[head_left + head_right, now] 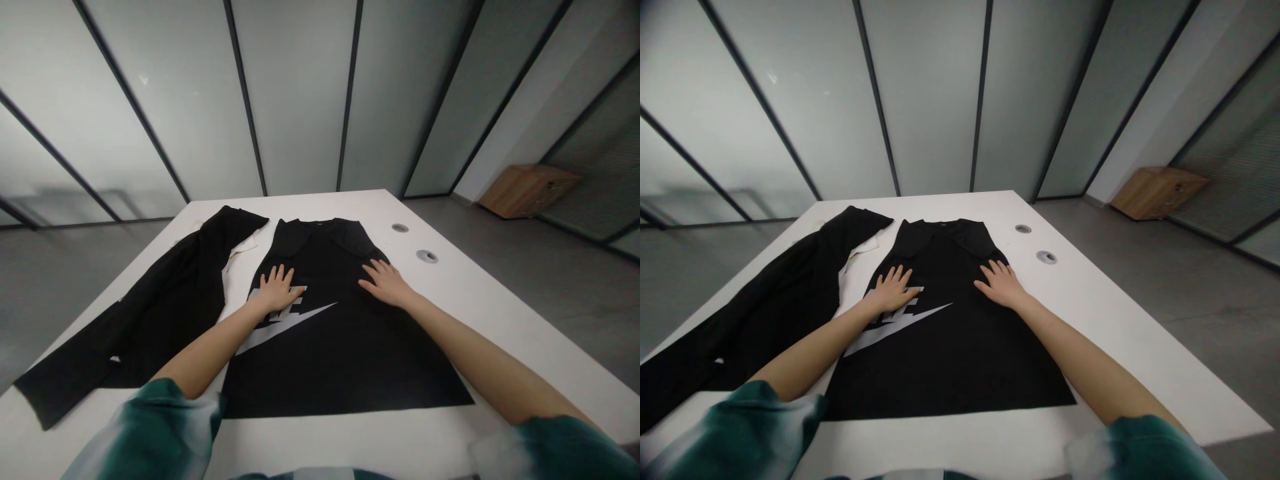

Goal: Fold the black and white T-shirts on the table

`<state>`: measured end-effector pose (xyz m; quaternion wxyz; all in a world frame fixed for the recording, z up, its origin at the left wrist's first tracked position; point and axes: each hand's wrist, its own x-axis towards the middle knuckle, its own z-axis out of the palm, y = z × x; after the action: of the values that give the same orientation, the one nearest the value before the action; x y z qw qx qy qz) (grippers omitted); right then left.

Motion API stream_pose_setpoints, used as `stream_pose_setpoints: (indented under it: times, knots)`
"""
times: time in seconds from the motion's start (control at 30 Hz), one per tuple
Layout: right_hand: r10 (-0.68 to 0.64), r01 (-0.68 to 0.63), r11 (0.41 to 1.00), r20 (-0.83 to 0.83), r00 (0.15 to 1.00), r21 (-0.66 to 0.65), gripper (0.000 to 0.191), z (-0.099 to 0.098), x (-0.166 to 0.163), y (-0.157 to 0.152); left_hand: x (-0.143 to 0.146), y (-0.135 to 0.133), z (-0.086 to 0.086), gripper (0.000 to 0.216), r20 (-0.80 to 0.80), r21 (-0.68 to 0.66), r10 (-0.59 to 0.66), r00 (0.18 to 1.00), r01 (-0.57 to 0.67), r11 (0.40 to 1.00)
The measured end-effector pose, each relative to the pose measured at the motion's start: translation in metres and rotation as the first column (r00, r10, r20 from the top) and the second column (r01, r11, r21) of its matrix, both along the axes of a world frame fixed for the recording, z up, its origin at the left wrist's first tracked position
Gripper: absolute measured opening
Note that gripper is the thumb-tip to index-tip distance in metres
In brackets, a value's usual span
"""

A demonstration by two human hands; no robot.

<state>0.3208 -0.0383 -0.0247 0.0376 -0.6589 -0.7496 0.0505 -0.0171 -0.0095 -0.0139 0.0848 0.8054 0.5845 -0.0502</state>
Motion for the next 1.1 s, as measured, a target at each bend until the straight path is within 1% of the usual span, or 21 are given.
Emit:
stream_pose_setpoints:
  times: [0.07, 0.17, 0.27, 0.53, 0.67, 0.73, 0.8, 0.87, 0.93, 1.0, 1.03, 1.1]
  knots:
    - [-0.017, 0.02, 0.998, 0.046, 0.999, -0.065, 0.08, -0.005, -0.009, -0.012, 0.002, -0.006, -0.005, 0.085, -0.011, -0.002, 0.01, 1.0, -0.01, 1.0]
    - [-0.027, 0.034, 0.993, 0.063, 0.998, -0.113, 0.081, -0.009, -0.018, -0.014, 0.003, -0.004, -0.01, 0.085, -0.02, 0.024, 0.014, 1.0, -0.013, 1.0]
    - [-0.027, 0.035, 0.993, 0.071, 0.997, -0.109, 0.079, -0.009, -0.018, -0.003, 0.003, 0.007, -0.014, 0.083, -0.014, 0.045, 0.016, 1.0, -0.015, 0.999]
    - [0.009, -0.008, 0.999, 0.032, 0.999, -0.045, 0.074, -0.01, -0.008, 0.037, 0.006, 0.052, -0.022, 0.082, 0.033, 0.099, -0.012, 0.999, 0.008, 0.995]
    - [0.003, -0.003, 1.0, 0.021, 1.0, -0.01, 0.074, -0.01, -0.009, 0.05, 0.009, 0.061, -0.018, 0.081, 0.046, 0.138, -0.011, 0.999, 0.005, 0.99]
    - [0.002, -0.003, 0.999, 0.041, 0.999, 0.044, 0.073, -0.007, -0.01, 0.051, 0.008, 0.059, -0.012, 0.08, 0.069, 0.217, -0.027, 0.997, 0.012, 0.976]
    - [-0.009, 0.0, 0.993, 0.071, 0.997, 0.121, 0.07, -0.002, -0.007, 0.045, 0.003, 0.055, -0.003, 0.073, 0.086, 0.315, -0.038, 0.996, 0.009, 0.949]
    - [-0.079, 0.06, 0.982, 0.098, 0.992, 0.179, 0.067, 0.003, 0.0, 0.035, -0.007, 0.048, 0.008, 0.063, 0.086, 0.379, 0.022, 0.996, -0.053, 0.924]
    - [-0.204, 0.18, 0.965, 0.117, 0.972, 0.19, 0.062, 0.008, 0.013, 0.022, -0.022, 0.042, 0.017, 0.062, 0.069, 0.384, 0.159, 0.985, -0.174, 0.907]
    - [-0.31, 0.288, 0.944, 0.132, 0.942, 0.16, 0.058, 0.01, 0.027, 0.008, -0.038, 0.035, 0.024, 0.069, 0.031, 0.329, 0.287, 0.958, -0.28, 0.902]
    - [-0.336, 0.318, 0.938, 0.137, 0.932, 0.137, 0.056, 0.011, 0.034, 0.001, -0.046, 0.032, 0.027, 0.073, 0.004, 0.282, 0.324, 0.946, -0.312, 0.907]
    - [-0.348, 0.339, 0.937, 0.122, 0.93, 0.084, 0.054, 0.012, 0.043, -0.012, -0.058, 0.026, 0.031, 0.078, -0.044, 0.179, 0.35, 0.936, -0.337, 0.924]
